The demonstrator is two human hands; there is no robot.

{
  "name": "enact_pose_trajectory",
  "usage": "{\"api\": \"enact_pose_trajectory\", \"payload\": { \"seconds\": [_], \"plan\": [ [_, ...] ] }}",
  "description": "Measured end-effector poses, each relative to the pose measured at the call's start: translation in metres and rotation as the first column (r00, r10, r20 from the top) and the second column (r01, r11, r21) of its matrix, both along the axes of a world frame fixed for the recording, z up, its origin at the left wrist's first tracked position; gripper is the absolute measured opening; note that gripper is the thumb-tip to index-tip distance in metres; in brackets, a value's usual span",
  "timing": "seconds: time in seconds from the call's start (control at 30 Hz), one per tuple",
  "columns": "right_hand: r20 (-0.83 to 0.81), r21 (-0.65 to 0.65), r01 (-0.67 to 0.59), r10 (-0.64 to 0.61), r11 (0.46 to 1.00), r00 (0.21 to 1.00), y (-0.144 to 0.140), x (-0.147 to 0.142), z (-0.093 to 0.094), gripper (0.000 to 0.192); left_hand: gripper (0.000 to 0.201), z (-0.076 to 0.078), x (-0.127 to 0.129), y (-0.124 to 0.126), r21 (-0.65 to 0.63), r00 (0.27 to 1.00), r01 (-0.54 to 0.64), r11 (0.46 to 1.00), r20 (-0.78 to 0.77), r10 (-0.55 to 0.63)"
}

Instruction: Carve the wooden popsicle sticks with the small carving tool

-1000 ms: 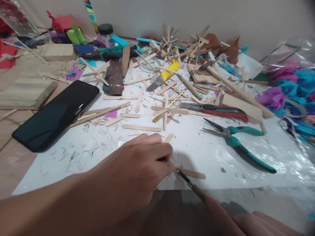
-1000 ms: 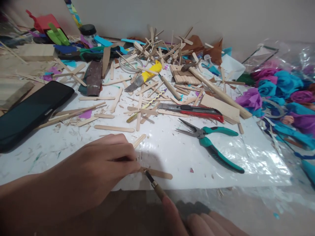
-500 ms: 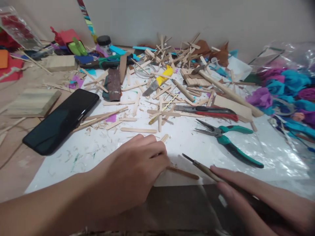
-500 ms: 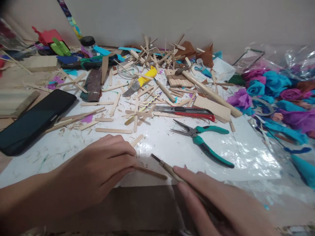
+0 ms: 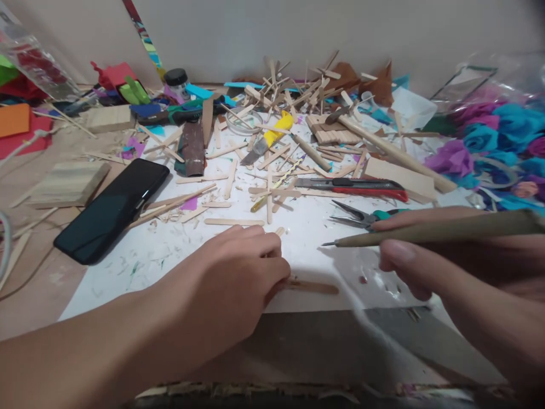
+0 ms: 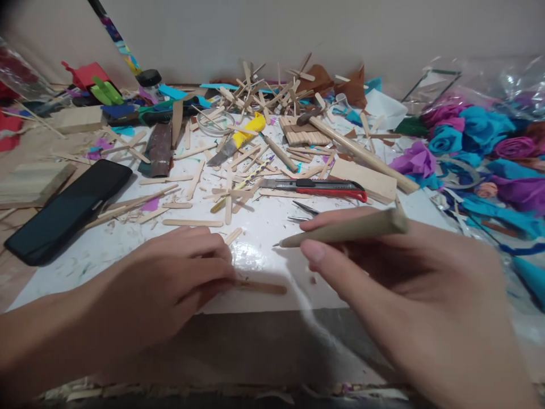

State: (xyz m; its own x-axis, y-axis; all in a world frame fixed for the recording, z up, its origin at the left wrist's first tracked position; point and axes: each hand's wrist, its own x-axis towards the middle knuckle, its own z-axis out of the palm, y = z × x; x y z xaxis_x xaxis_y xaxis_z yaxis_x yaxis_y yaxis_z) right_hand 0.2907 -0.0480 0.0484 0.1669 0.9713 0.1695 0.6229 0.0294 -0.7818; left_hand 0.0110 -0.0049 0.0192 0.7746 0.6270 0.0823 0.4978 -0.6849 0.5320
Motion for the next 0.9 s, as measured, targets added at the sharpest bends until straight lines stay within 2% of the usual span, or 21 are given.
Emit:
{"api": "enact_pose_trajectory", "payload": {
  "seconds": [0.1,0.2,0.27,0.33,0.4,0.5,0.57,0.63,0.73,0.9],
  "plan": [
    [0.129,-0.013,-0.139,0.139,0.99,0.982,0.018,-0.015,0.004,0.028,0.029,-0.001,0.0,0.002,0.021,0.997,0.023,1.0,-0.073,-0.021],
    [0.073,-0.145,-0.306,0.319,0.941,0.945,0.034,-0.022,0.009,0.031,0.027,-0.003,0.003,0.005,0.057,0.995,0.017,0.998,-0.1,-0.011],
    [0.026,-0.207,-0.359,0.372,0.91,0.928,0.043,-0.021,0.012,0.029,0.024,-0.006,0.006,0.009,0.111,0.996,0.002,0.994,-0.09,0.008],
    [-0.039,-0.205,-0.339,0.339,0.918,0.94,0.05,-0.018,0.014,0.028,0.023,-0.01,0.008,0.016,0.18,0.997,-0.008,0.984,-0.07,0.02],
    [-0.181,-0.186,-0.315,0.283,0.93,0.942,0.055,-0.015,0.01,0.029,0.022,-0.014,0.009,0.022,0.241,0.999,-0.018,0.97,-0.043,0.03],
    [-0.435,-0.209,-0.4,0.281,0.893,0.856,0.057,-0.015,-0.007,0.031,0.023,-0.021,0.007,0.027,0.255,0.999,-0.04,0.966,0.018,0.037],
    [-0.55,-0.246,-0.443,0.252,0.862,0.796,0.056,-0.016,-0.021,0.029,0.027,-0.023,0.004,0.028,0.229,0.998,-0.034,0.973,0.054,0.022],
    [-0.62,-0.259,-0.44,0.201,0.86,0.758,0.054,-0.017,-0.033,0.028,0.029,-0.025,0.002,0.027,0.196,0.996,-0.031,0.98,0.089,0.013],
    [-0.62,-0.251,-0.425,0.193,0.87,0.761,0.052,-0.019,-0.04,0.029,0.028,-0.028,0.002,0.026,0.139,0.99,-0.053,0.989,0.133,0.034],
    [-0.401,-0.252,-0.393,0.275,0.884,0.874,0.05,-0.02,-0.036,0.04,0.025,-0.032,0.004,0.026,0.156,0.988,-0.059,0.986,0.151,0.035]
  ]
}}
